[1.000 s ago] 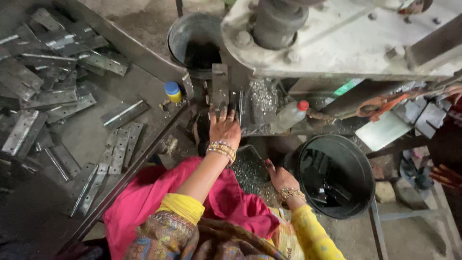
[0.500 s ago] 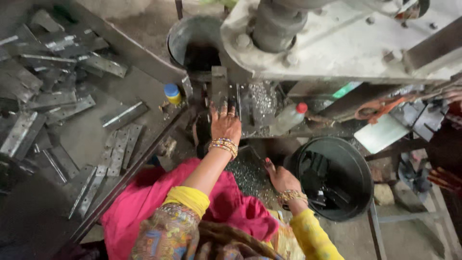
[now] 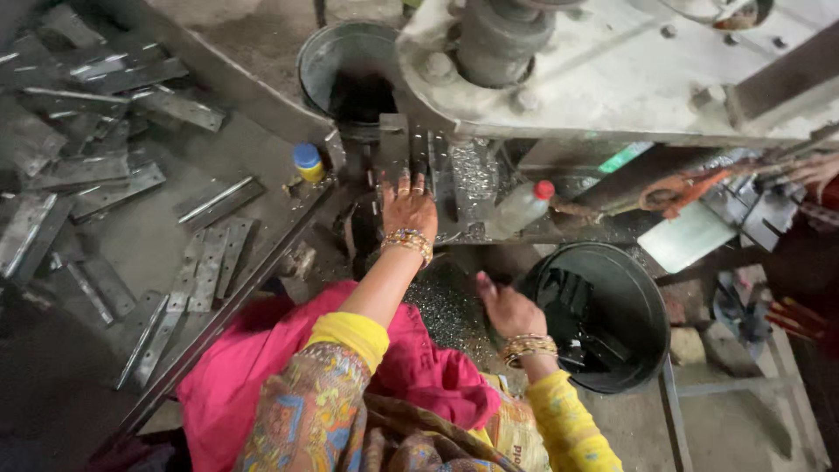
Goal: The person operates a stamping press to process metal hinge plates, picking up plates from a tray, positioning them in the press, and removing them after each stroke.
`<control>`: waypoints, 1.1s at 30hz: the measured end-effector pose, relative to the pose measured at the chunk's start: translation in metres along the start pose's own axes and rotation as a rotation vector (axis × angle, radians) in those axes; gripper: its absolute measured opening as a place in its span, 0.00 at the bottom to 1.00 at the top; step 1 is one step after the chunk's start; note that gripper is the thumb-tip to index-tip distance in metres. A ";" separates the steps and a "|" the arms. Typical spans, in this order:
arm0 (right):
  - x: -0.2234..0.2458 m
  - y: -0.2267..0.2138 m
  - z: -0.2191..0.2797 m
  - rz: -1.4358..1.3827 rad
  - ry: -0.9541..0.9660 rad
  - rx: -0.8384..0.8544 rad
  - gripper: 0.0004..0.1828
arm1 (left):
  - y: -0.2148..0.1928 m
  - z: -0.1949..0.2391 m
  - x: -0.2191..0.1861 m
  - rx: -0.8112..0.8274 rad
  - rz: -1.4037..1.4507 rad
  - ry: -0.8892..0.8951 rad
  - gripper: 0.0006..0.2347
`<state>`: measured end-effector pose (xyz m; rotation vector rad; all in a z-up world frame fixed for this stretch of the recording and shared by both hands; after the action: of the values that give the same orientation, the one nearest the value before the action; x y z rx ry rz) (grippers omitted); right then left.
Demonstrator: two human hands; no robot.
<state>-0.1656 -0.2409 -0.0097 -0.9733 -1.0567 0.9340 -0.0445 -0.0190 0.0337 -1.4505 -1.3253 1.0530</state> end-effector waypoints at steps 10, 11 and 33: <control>-0.023 0.042 -0.001 -0.086 0.082 0.070 0.44 | -0.006 -0.010 -0.002 -0.015 0.036 0.000 0.17; -0.024 0.038 -0.001 -0.117 0.121 0.108 0.44 | -0.010 -0.008 -0.001 0.026 -0.007 0.012 0.17; 0.004 -0.039 0.023 -0.218 -0.302 -0.652 0.22 | -0.059 0.104 0.135 -0.258 0.188 -0.279 0.21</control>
<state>-0.1817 -0.2444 0.0331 -1.2316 -1.7498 0.5647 -0.1499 0.1242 0.0611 -1.6908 -1.5920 1.2803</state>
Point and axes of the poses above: each hand's wrist, its own z-axis away from the middle knuckle, its own y-axis out of the palm, x = y × z, the point moved 3 cm from there along -z, towards the middle knuckle, and after that the axes turned 10 degrees about -x, right-handed, at the moved point
